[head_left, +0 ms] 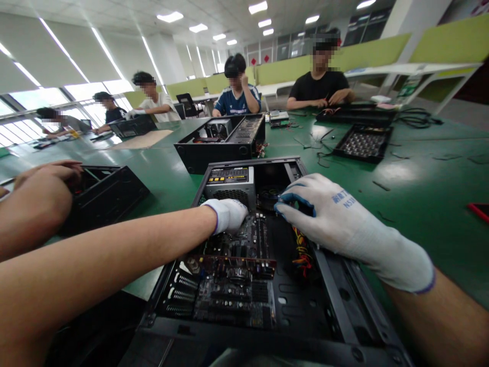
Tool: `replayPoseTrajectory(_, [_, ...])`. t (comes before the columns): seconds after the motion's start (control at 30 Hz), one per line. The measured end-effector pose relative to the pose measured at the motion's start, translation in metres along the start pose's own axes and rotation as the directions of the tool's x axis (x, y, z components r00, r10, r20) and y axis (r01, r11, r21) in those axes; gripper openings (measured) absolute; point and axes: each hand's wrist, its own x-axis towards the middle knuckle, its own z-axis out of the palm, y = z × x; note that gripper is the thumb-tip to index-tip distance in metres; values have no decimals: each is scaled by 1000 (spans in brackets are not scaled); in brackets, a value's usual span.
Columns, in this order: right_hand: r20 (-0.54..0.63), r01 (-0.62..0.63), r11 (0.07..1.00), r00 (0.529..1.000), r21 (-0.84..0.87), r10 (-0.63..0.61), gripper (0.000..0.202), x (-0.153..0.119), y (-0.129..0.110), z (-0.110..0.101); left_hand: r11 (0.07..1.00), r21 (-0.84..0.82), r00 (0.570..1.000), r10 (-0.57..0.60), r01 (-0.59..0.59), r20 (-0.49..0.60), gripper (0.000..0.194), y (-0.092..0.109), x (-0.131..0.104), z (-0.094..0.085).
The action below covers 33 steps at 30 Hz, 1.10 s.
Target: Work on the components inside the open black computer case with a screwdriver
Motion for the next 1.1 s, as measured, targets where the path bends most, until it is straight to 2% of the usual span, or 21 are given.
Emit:
replayPoseTrajectory(0.27, [-17, -2, 1000, 1000, 14, 2, 36, 0, -1, 0, 998, 55, 1000, 0, -1, 25, 39, 3, 5, -4])
replayPoseTrajectory(0.6, [-6, -8, 1000, 1000, 24, 9, 37, -1, -1, -1, 996, 77, 998, 35, -39, 54, 42, -1, 7, -2])
replayPoseTrajectory(1.1, [-19, 30, 999, 999, 34, -29, 35, -1, 1, 1, 994, 107, 997, -1, -7, 79, 41, 2, 2, -6])
